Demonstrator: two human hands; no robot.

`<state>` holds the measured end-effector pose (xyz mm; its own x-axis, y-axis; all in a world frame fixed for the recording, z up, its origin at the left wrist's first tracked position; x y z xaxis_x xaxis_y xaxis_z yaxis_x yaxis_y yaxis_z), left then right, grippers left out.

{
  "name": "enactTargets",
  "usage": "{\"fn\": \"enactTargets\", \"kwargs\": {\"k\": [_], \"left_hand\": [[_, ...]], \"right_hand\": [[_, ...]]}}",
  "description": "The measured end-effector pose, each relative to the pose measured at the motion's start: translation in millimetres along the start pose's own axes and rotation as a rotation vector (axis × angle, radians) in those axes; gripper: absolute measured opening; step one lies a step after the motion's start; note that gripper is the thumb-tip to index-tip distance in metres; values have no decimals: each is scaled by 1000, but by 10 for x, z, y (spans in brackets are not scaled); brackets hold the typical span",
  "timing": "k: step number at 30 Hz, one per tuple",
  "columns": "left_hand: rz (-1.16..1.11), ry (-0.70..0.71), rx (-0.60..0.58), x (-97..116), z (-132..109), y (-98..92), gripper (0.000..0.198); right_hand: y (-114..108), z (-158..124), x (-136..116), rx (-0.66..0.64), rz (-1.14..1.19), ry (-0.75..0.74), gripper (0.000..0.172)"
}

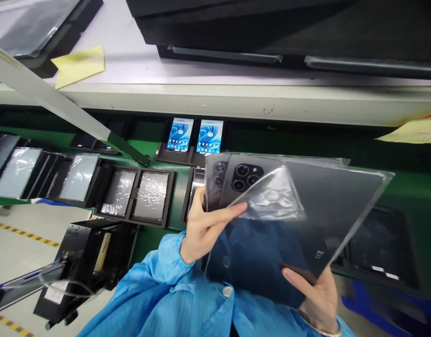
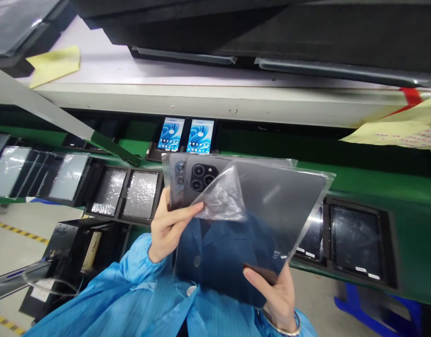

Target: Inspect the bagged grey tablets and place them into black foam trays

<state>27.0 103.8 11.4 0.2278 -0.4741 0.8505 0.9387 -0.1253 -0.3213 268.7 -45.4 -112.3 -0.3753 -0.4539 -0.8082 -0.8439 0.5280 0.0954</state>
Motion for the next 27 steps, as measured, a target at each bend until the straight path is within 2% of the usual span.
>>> {"fn": "enactTargets", "kwargs": {"k": [4, 9, 12, 13, 15, 16, 17, 18, 20, 22, 24, 27], "left_hand": [[23, 56, -105, 51, 9, 60, 41], [24, 54, -102, 63, 22, 41, 39], [0, 50, -94, 71, -7, 66, 35], [-39, 28, -80, 49, -26, 73, 39], [-169, -90, -35, -91, -80, 83, 70], [-247, -175, -17, -203, -119, 97, 86], [-318, -259, -11, -323, -164, 121, 93], [-377, -327, -14, -438, -207, 147, 88], [-482, -378, -33, -616, -260, 181, 59], [-586, -372, -26, -750, -278, 176, 44], [-674, -344, -23, -820, -270, 170, 42], [-772, -261, -61, -773, -223, 195, 33]], "right_hand": [[2, -39, -65, 3, -34, -15, 49], [-25, -70, -39, 23, -25, 12, 53], [5, -7, -80, 1, -76, -35, 58], [32, 31, -117, -9, -89, -76, 63], [117, 113, -224, -35, -107, -199, 71], [174, 149, -280, -55, -129, -269, 68], [244, 178, -327, -87, -165, -335, 58], [309, 199, -364, -118, -202, -397, 43], [414, 235, -388, -180, -254, -479, 22], [468, 280, -372, -239, -248, -513, 18], [487, 337, -353, -301, -174, -523, 21], [521, 408, -366, -402, -80, -556, 23]]}}
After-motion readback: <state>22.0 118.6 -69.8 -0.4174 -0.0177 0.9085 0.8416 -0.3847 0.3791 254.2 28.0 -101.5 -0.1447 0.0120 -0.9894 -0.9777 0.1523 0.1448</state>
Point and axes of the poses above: each hand's wrist, its own z-axis towards the middle knuckle, its own y-axis out of the palm, x = y × z, the point moved 9 cm from there along z, towards the middle knuckle, and after that the axes turned 6 degrees about -x, right-handed, at the moved point
